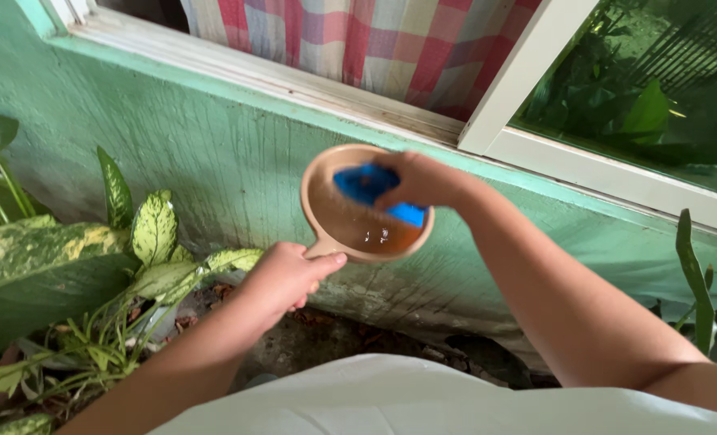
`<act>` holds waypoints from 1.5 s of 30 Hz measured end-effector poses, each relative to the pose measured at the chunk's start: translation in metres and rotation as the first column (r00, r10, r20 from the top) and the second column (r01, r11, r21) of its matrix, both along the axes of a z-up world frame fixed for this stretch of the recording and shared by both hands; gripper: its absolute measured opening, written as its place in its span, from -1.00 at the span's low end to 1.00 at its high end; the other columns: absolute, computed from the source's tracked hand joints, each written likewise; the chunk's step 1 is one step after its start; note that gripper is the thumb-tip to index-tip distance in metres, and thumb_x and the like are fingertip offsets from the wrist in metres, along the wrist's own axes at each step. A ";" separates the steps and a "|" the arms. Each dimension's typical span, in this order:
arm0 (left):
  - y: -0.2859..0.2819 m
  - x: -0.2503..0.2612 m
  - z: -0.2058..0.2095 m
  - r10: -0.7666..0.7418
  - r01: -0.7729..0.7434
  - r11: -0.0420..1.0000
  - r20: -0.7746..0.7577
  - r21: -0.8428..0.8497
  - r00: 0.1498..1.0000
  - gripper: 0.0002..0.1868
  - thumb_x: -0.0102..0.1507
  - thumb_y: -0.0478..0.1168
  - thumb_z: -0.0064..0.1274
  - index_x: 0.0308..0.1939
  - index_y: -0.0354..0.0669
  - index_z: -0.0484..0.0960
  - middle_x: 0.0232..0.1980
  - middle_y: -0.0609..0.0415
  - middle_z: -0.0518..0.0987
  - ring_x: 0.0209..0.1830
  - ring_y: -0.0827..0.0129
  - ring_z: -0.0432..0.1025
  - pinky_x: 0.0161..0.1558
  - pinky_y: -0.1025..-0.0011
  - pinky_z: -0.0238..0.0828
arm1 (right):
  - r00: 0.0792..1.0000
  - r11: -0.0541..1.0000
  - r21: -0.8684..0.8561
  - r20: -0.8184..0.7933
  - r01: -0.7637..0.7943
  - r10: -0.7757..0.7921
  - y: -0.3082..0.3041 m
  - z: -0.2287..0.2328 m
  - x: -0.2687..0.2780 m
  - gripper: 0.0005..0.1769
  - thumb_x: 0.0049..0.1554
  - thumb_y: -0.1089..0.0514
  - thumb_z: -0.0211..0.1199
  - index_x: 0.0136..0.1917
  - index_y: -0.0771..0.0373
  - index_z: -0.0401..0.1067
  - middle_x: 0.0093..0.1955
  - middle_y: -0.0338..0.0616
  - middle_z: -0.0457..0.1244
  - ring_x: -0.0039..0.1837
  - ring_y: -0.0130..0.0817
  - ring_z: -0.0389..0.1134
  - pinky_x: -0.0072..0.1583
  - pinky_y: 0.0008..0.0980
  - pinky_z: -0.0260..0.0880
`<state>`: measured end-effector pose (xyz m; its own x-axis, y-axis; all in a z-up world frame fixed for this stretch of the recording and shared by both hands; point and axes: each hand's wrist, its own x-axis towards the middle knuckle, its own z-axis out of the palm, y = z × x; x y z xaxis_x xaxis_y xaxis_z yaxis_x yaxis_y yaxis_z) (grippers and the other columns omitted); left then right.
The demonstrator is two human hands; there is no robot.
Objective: The person scrubs a wall and a window frame using a brush and water from a small container.
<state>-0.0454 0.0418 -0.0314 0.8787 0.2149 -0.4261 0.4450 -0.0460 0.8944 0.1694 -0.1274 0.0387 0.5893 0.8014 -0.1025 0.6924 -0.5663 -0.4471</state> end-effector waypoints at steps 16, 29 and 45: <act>0.048 -0.063 -0.009 0.321 -0.318 0.947 -0.076 0.046 0.944 -0.59 0.13 0.03 0.30 -0.45 -0.29 0.63 -0.66 0.16 0.37 -0.76 0.45 0.22 -0.65 0.38 0.13 | 0.949 0.962 0.263 0.316 -0.079 -0.008 0.125 -0.059 0.082 -0.39 -0.12 0.14 0.43 0.20 0.27 0.37 -0.03 0.24 0.36 0.05 0.18 0.40 0.08 -0.02 0.40; 0.070 -0.090 0.001 0.404 -0.402 0.913 -0.027 0.065 0.914 -0.54 0.12 0.06 0.33 -0.47 -0.29 0.53 -0.66 0.14 0.32 -0.77 0.45 0.18 -0.69 0.36 0.04 | 0.895 0.993 0.073 0.431 0.094 -0.117 0.042 -0.076 0.030 -0.50 0.05 0.23 0.26 0.28 0.09 0.36 0.06 0.19 0.35 0.12 0.19 0.37 0.11 0.08 0.35; 0.062 -0.080 0.008 0.357 -0.355 0.932 0.023 -0.068 0.934 -0.58 0.14 0.01 0.29 -0.47 -0.27 0.50 -0.63 0.18 0.33 -0.75 0.49 0.13 -0.67 0.40 -0.01 | 0.859 0.959 -0.113 0.480 0.260 -0.176 -0.112 -0.170 0.055 -0.37 0.10 0.27 0.11 0.42 -0.11 0.33 0.20 0.00 0.35 0.15 0.10 0.40 0.08 0.02 0.42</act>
